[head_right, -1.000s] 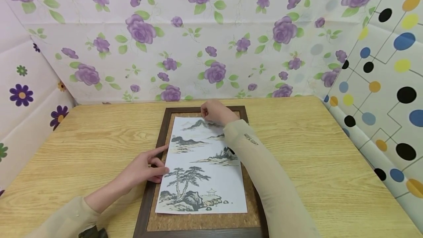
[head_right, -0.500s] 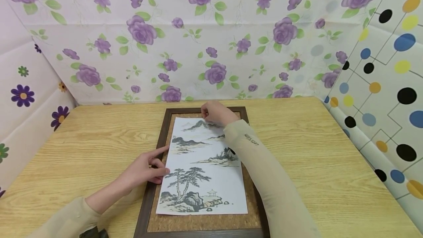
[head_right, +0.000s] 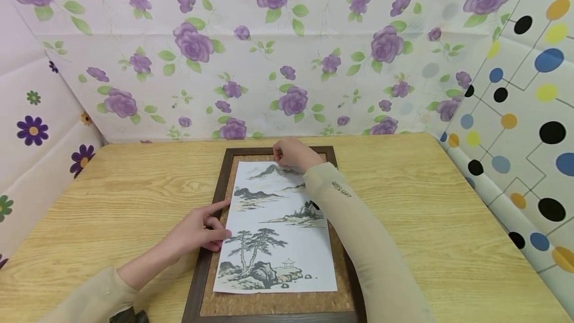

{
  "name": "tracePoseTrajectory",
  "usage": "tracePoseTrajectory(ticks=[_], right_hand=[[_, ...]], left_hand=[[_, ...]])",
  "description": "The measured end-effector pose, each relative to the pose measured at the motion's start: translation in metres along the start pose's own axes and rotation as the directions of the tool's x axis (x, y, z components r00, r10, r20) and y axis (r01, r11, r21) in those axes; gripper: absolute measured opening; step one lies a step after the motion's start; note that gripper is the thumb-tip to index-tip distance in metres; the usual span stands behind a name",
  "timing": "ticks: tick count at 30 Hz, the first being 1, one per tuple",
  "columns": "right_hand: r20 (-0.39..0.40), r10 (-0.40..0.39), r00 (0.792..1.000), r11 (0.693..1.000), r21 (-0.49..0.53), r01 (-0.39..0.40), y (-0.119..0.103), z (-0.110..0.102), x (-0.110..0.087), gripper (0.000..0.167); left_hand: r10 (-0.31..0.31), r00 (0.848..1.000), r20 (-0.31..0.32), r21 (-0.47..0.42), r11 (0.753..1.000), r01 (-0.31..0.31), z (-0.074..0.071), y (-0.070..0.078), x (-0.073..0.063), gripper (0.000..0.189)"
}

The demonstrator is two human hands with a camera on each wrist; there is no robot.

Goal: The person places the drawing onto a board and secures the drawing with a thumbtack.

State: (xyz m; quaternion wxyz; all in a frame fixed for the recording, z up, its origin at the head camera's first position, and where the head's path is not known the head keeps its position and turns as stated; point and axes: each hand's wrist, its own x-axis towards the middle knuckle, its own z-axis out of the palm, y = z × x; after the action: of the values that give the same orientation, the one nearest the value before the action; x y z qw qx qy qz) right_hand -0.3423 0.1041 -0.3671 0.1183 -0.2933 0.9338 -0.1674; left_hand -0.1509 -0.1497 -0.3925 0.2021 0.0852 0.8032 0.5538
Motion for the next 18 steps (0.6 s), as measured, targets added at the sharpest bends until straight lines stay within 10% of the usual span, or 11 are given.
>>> tracePoseTrajectory(ticks=[18], right_hand=[[-0.027, -0.023, 0.999, 0.998, -0.059, 0.021, 0.0013, 0.0031, -0.003, 0.006]], left_hand=[[-0.024, 1.0, 0.018, -0.002, 1.0, 0.024, -0.0009, 0.0016, 0.0018, 0.083]])
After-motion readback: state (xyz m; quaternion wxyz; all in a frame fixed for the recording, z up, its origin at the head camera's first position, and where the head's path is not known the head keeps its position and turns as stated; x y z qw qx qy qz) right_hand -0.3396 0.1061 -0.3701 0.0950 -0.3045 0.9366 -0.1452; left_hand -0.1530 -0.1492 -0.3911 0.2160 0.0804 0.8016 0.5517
